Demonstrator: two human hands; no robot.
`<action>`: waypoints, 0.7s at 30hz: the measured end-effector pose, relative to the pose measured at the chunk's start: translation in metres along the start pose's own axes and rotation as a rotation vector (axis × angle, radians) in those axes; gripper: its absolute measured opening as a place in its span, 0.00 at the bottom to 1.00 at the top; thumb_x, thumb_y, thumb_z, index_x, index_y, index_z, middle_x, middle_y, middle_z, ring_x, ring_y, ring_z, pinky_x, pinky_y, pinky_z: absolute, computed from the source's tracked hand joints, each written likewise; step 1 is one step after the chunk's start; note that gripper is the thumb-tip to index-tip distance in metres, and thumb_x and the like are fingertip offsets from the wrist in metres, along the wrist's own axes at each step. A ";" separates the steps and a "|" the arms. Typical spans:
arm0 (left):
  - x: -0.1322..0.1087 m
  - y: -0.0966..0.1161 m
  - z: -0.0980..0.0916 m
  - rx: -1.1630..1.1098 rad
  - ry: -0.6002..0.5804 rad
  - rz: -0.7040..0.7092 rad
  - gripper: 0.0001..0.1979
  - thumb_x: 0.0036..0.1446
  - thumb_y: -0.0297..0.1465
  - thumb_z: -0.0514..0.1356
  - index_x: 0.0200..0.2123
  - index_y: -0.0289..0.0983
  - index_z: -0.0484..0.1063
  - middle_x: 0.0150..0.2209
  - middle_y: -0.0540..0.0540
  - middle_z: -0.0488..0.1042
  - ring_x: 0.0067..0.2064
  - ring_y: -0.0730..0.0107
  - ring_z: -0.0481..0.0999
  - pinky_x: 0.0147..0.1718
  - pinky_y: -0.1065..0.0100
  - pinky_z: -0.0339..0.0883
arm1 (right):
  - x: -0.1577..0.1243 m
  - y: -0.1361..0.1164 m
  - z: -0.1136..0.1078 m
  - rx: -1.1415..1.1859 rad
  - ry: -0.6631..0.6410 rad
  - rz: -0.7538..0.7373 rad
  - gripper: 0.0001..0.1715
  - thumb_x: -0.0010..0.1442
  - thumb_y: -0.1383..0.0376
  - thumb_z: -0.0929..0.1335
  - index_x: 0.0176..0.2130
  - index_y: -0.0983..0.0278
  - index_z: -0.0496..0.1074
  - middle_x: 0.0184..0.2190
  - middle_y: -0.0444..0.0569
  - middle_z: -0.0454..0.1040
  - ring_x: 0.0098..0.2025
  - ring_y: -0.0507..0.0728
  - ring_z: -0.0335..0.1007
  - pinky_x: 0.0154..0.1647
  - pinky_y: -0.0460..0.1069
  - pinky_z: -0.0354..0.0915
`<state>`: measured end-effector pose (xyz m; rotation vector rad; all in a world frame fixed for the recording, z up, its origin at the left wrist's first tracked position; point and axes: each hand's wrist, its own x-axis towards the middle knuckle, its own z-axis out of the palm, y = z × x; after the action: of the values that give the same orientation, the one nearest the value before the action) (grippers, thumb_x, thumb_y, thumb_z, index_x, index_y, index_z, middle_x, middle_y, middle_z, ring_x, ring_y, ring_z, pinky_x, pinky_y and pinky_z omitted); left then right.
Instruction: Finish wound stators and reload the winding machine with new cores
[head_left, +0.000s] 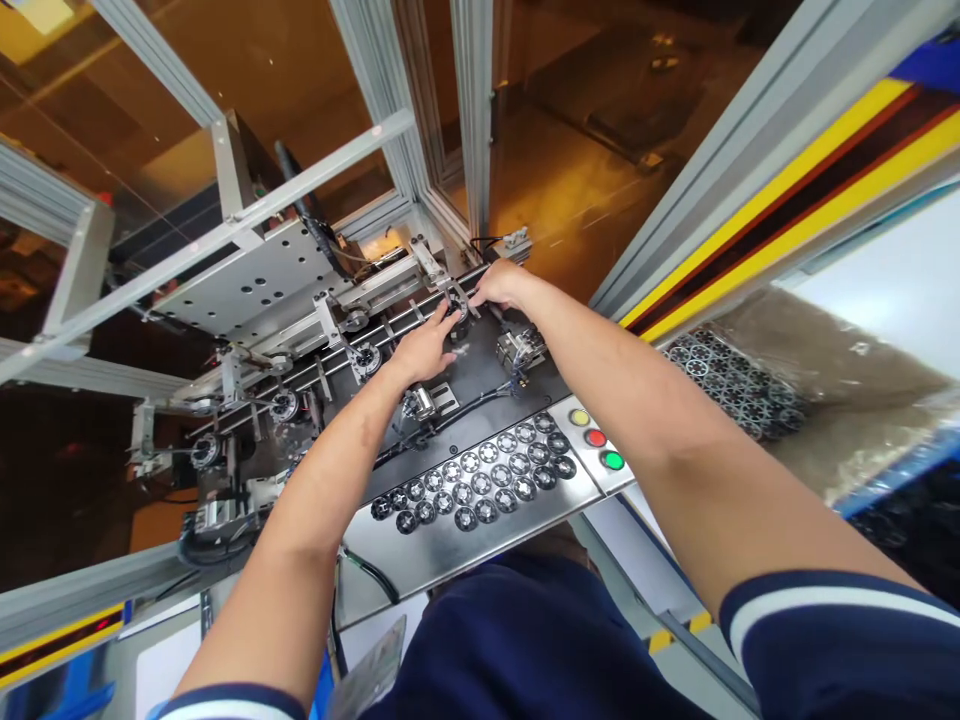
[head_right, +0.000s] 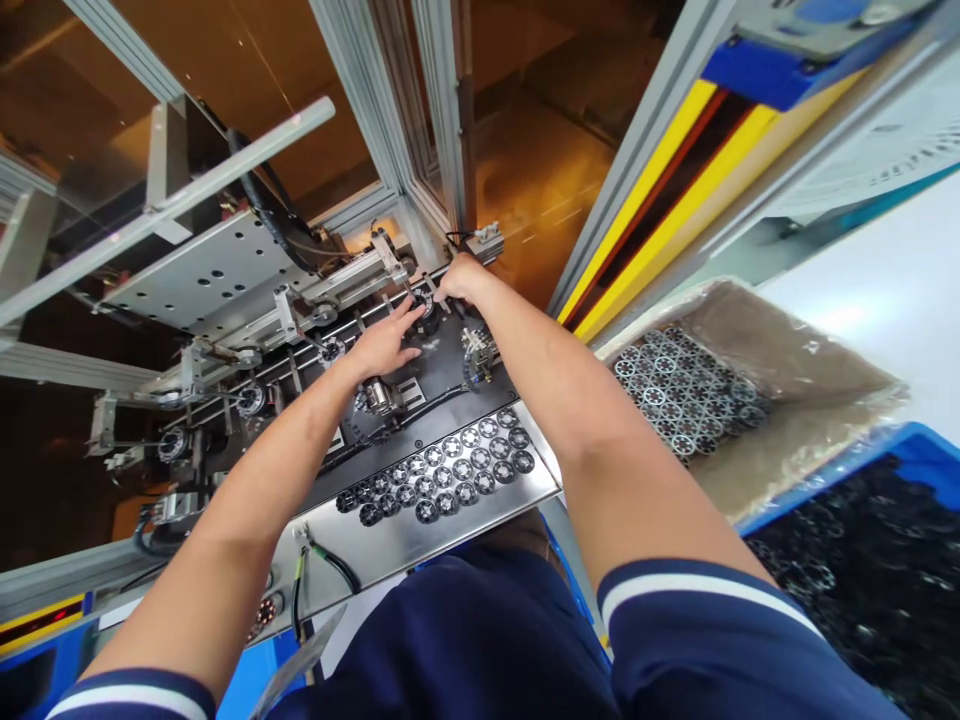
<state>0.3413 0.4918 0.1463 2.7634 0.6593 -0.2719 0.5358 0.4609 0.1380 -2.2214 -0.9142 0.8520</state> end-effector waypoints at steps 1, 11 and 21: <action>0.000 0.000 -0.001 0.002 -0.003 0.001 0.42 0.55 0.29 0.66 0.71 0.40 0.54 0.75 0.38 0.42 0.71 0.52 0.60 0.67 0.60 0.59 | -0.005 0.001 0.000 -0.018 -0.009 0.029 0.20 0.48 0.67 0.80 0.39 0.74 0.77 0.31 0.52 0.78 0.35 0.61 0.77 0.37 0.57 0.76; 0.004 -0.009 0.005 -0.035 0.046 0.024 0.42 0.55 0.29 0.67 0.70 0.44 0.56 0.75 0.40 0.44 0.70 0.50 0.63 0.66 0.57 0.61 | -0.015 -0.009 -0.005 -0.092 -0.017 0.076 0.24 0.44 0.67 0.82 0.39 0.73 0.77 0.30 0.50 0.77 0.33 0.58 0.75 0.33 0.50 0.74; 0.006 -0.015 0.005 0.001 0.005 0.063 0.43 0.57 0.29 0.65 0.72 0.42 0.50 0.75 0.38 0.45 0.70 0.49 0.63 0.65 0.54 0.62 | -0.016 -0.004 -0.004 -0.047 0.048 -0.031 0.17 0.68 0.58 0.69 0.51 0.67 0.72 0.47 0.51 0.75 0.45 0.56 0.75 0.45 0.54 0.75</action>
<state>0.3389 0.5060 0.1369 2.7812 0.5724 -0.2521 0.5283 0.4503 0.1485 -2.2517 -0.9531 0.7672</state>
